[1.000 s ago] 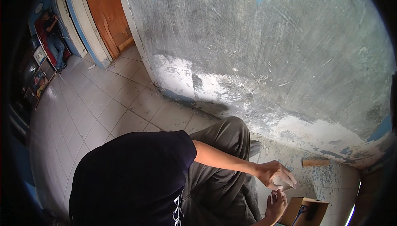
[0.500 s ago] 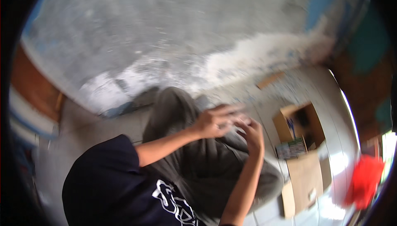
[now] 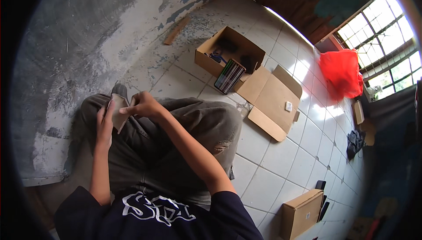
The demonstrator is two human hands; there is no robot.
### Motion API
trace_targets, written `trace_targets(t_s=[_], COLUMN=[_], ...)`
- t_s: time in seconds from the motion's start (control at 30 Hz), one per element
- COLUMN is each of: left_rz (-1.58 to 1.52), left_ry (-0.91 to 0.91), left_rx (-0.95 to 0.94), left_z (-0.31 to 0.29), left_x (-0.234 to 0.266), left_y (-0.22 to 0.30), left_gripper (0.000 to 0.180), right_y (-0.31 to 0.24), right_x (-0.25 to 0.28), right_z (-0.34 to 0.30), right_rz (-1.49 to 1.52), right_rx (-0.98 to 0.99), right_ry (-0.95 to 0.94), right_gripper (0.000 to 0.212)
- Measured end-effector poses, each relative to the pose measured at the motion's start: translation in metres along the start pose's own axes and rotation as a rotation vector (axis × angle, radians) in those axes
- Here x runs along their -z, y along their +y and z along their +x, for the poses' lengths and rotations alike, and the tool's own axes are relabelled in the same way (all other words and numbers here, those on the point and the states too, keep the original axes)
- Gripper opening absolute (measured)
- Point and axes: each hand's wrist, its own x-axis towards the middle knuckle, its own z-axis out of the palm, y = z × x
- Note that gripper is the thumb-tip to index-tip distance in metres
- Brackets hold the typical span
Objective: The person sands a wall with sandpaper, folds and rolls the sandpaper by hand, and uses it to sand the wall again.
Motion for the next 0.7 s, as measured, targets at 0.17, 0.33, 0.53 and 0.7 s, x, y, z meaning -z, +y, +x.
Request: trace_targets(t_s=[0.17,0.33,0.53,0.7], left_rz=[0.022,0.021,-0.039,-0.028], left_ry=[-0.098,-0.196,-0.142,-0.246], left_rx=[0.071,0.054,0.03,0.058], left_z=[-0.014,-0.016,-0.016,-0.018], left_x=[0.015,0.029,0.02,0.015], left_y=[0.007,0.019,0.015,0.005], left_gripper=[0.021,0.009,0.008,0.013], right_y=[0.003,-0.003,-0.01,-0.019], right_x=[-0.022,-0.042,-0.037,-0.045], right_z=[-0.006,-0.024,-0.056,-0.074], right_rz=[-0.077,-0.289,-0.246,-0.238], right_rx=[0.077,0.154,0.218,0.03], right_ry=[-0.064,0.051,0.145,0.289], right_gripper=[0.037,0.044,0.033,0.022])
